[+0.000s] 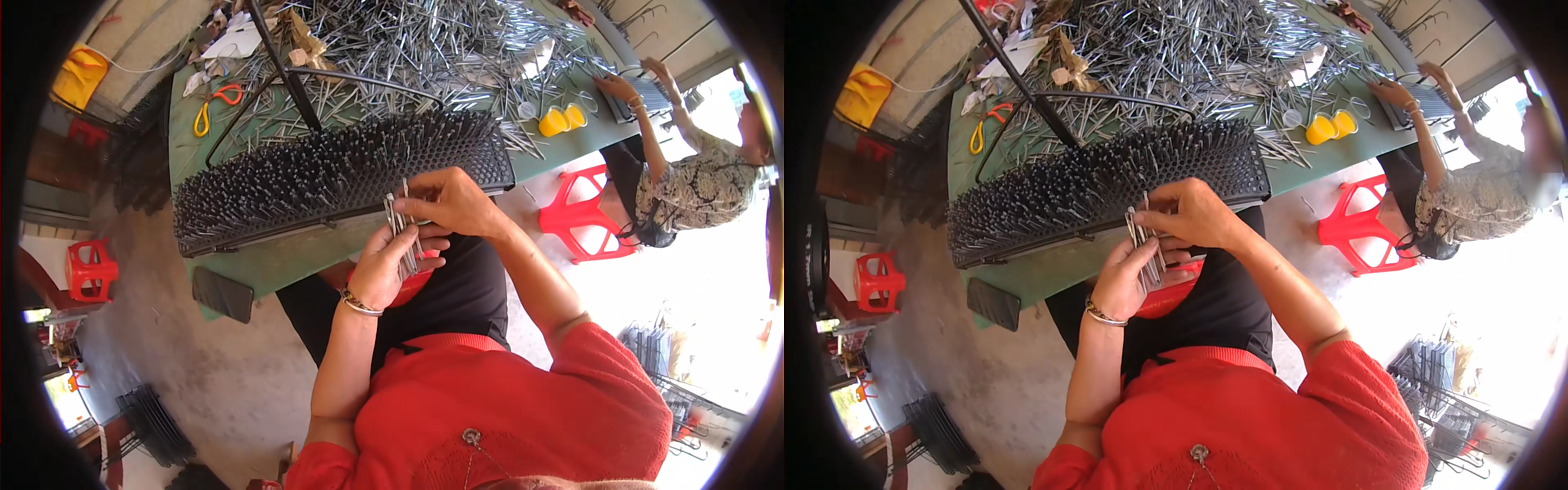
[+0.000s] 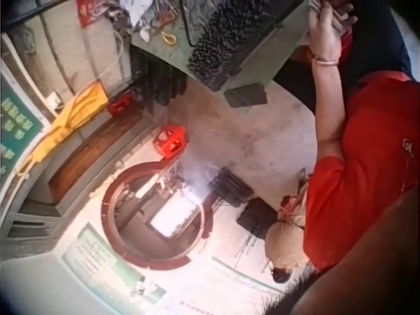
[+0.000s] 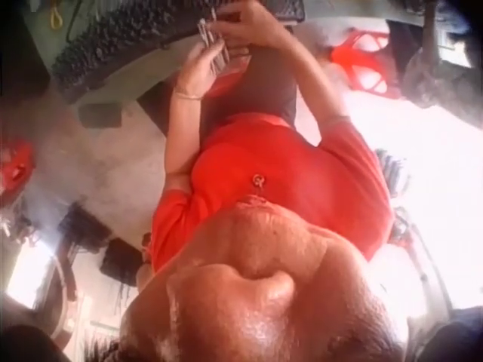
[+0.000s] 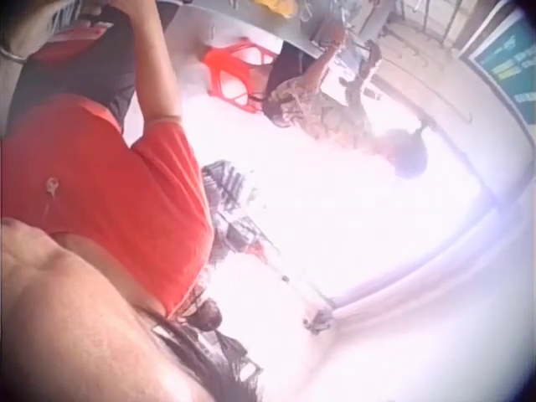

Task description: Picking up thin metal rods from a pile and inserting them into a black plastic base.

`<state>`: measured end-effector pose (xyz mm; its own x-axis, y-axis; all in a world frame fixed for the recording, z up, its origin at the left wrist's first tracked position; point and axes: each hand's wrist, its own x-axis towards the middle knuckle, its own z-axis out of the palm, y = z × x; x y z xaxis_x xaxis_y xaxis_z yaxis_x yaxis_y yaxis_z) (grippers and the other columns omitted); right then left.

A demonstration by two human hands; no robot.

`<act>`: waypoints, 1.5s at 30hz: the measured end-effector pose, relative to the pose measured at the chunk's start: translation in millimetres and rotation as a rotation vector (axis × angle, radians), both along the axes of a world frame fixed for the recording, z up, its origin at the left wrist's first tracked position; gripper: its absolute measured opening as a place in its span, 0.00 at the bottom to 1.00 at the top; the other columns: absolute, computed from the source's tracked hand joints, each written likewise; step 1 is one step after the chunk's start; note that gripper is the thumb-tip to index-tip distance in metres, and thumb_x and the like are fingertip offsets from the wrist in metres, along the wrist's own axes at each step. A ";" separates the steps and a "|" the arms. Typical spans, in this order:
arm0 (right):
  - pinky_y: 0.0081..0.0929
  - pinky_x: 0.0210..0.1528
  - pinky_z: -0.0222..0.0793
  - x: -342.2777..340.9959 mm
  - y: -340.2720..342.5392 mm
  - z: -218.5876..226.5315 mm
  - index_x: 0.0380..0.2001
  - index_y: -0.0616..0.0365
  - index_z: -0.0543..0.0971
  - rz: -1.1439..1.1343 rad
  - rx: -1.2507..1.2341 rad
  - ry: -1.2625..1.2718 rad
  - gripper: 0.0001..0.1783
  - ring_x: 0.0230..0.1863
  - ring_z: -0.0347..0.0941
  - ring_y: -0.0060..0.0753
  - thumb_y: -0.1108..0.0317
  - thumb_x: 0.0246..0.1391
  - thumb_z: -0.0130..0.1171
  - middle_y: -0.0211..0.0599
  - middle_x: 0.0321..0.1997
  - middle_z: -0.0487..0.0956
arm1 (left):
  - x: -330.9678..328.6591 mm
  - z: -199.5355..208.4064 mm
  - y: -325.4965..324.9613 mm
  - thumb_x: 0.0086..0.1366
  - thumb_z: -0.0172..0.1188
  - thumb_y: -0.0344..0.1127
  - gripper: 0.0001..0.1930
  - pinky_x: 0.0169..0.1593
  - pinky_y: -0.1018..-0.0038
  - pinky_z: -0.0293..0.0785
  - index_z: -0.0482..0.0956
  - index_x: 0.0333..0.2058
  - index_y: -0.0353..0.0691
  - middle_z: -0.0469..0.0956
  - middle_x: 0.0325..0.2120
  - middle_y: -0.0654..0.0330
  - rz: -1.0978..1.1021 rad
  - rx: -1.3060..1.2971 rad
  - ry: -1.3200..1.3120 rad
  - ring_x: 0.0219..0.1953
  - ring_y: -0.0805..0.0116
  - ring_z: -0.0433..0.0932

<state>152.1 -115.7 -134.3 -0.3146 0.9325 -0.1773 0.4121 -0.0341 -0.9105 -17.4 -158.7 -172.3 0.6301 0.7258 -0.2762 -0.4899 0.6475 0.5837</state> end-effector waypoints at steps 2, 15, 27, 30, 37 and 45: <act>0.15 0.27 0.66 9.7 0.1 -10.4 0.32 0.64 0.80 0.033 -0.081 0.041 0.10 0.27 0.68 0.09 0.66 0.53 0.62 0.27 0.24 0.78 | 5.6 2.0 -2.5 0.70 0.45 0.37 0.17 0.45 0.64 0.78 0.64 0.53 0.34 0.74 0.45 0.46 -0.012 0.006 -0.005 0.45 0.58 0.77; 0.17 0.34 0.70 3.1 33.0 1.0 0.34 0.64 0.79 -0.500 0.531 0.134 0.09 0.30 0.74 0.15 0.71 0.52 0.62 0.32 0.27 0.80 | 17.0 -18.5 13.4 0.68 0.49 0.38 0.16 0.46 0.67 0.77 0.69 0.49 0.34 0.75 0.45 0.48 0.030 -0.155 0.062 0.43 0.62 0.78; 0.20 0.27 0.71 -11.7 35.8 -11.9 0.32 0.64 0.79 -0.517 0.835 -0.064 0.08 0.25 0.77 0.25 0.73 0.47 0.65 0.38 0.27 0.79 | 15.4 -21.2 2.5 0.69 0.46 0.34 0.14 0.49 0.62 0.76 0.69 0.49 0.32 0.76 0.41 0.46 0.144 -0.147 0.030 0.44 0.57 0.77; 0.20 0.28 0.72 -12.5 34.9 -13.6 0.32 0.64 0.79 -0.507 0.892 -0.117 0.09 0.24 0.76 0.26 0.73 0.47 0.65 0.39 0.27 0.79 | 13.9 -16.3 1.9 0.68 0.47 0.35 0.15 0.49 0.62 0.76 0.69 0.49 0.33 0.75 0.42 0.45 0.144 -0.161 0.049 0.44 0.56 0.77; 0.27 0.29 0.72 -15.8 38.2 -28.6 0.32 0.62 0.79 -0.419 0.853 -0.153 0.09 0.28 0.77 0.36 0.71 0.47 0.65 0.39 0.27 0.79 | 8.7 -20.6 2.8 0.67 0.46 0.38 0.18 0.50 0.60 0.74 0.69 0.51 0.33 0.74 0.45 0.45 0.094 -0.159 -0.031 0.48 0.57 0.75; 0.25 0.32 0.73 -13.5 35.5 -26.2 0.33 0.61 0.80 -0.342 0.809 -0.161 0.09 0.32 0.78 0.33 0.73 0.46 0.64 0.38 0.32 0.79 | 8.7 -17.6 1.7 0.67 0.44 0.34 0.17 0.48 0.63 0.76 0.68 0.50 0.31 0.74 0.44 0.43 0.100 -0.183 -0.062 0.45 0.56 0.77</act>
